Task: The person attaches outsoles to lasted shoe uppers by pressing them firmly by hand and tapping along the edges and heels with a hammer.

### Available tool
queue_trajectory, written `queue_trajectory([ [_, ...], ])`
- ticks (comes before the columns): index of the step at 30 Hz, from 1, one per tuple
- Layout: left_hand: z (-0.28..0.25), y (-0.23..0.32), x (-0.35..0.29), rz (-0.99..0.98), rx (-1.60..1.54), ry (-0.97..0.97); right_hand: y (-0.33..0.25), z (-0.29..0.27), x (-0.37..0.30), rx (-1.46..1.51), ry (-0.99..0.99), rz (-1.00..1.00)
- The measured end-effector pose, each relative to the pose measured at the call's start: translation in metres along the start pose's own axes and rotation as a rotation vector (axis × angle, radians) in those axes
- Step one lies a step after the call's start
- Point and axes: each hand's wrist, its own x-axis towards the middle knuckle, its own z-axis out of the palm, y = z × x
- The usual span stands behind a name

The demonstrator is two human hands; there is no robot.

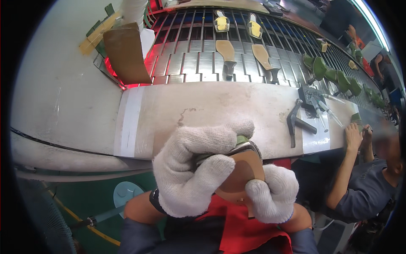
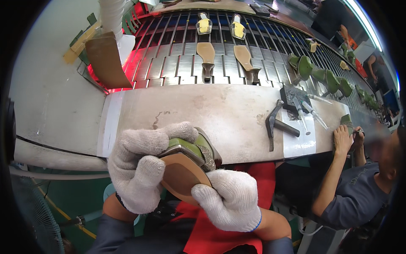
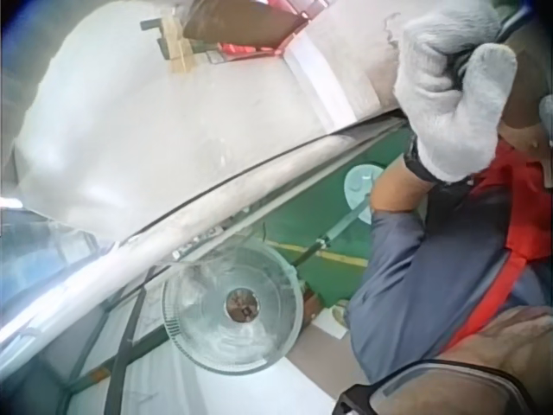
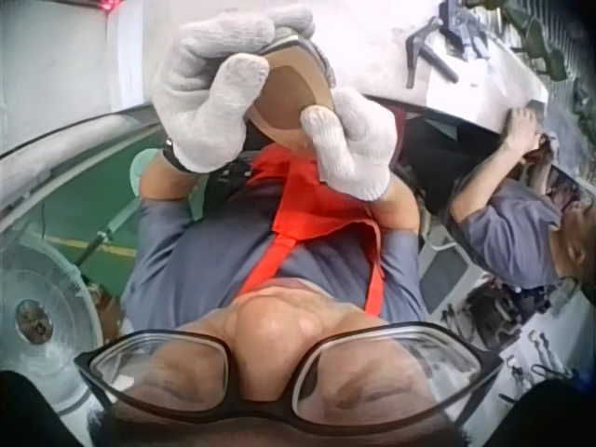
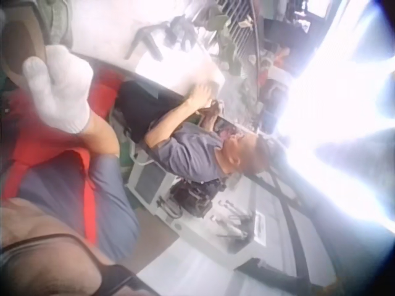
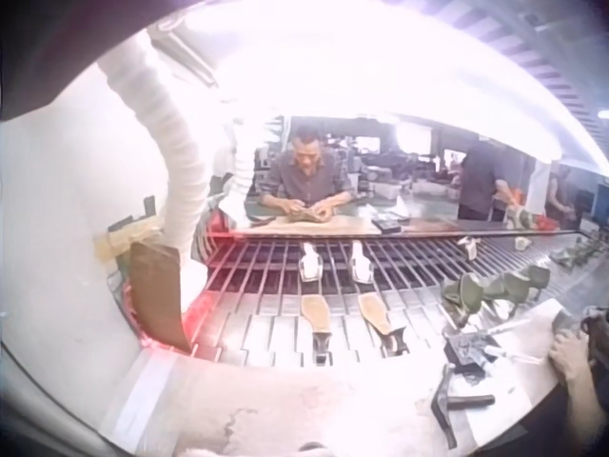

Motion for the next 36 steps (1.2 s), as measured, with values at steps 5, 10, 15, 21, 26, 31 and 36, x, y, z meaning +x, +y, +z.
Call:
queue_trajectory([
  [5, -0.003, 0.019, 0.005, 0.009, 0.154, 0.042, -0.002, 0.008, 0.004, 0.009, -0.063, -0.074],
  [10, -0.01, 0.023, 0.008, 0.073, 0.356, 0.192, 0.004, 0.025, 0.017, 0.08, -0.066, -0.16],
  [15, -0.025, 0.017, 0.009, 0.037, 0.411, 0.284, 0.019, 0.033, 0.021, 0.059, -0.047, -0.118],
  [21, -0.033, 0.015, 0.003, 0.123, 0.418, 0.228, 0.016, 0.04, 0.026, 0.019, -0.034, -0.167],
  [26, -0.029, 0.018, 0.002, 0.145, 0.654, 0.276, 0.016, 0.046, 0.026, 0.018, 0.007, -0.191],
  [31, -0.026, 0.023, 0.015, 0.101, 0.661, 0.307, 0.014, 0.041, 0.032, -0.007, 0.002, -0.194],
  [36, -0.028, 0.023, 0.026, 0.1, 0.653, 0.324, 0.021, 0.035, 0.033, -0.002, -0.055, -0.125],
])
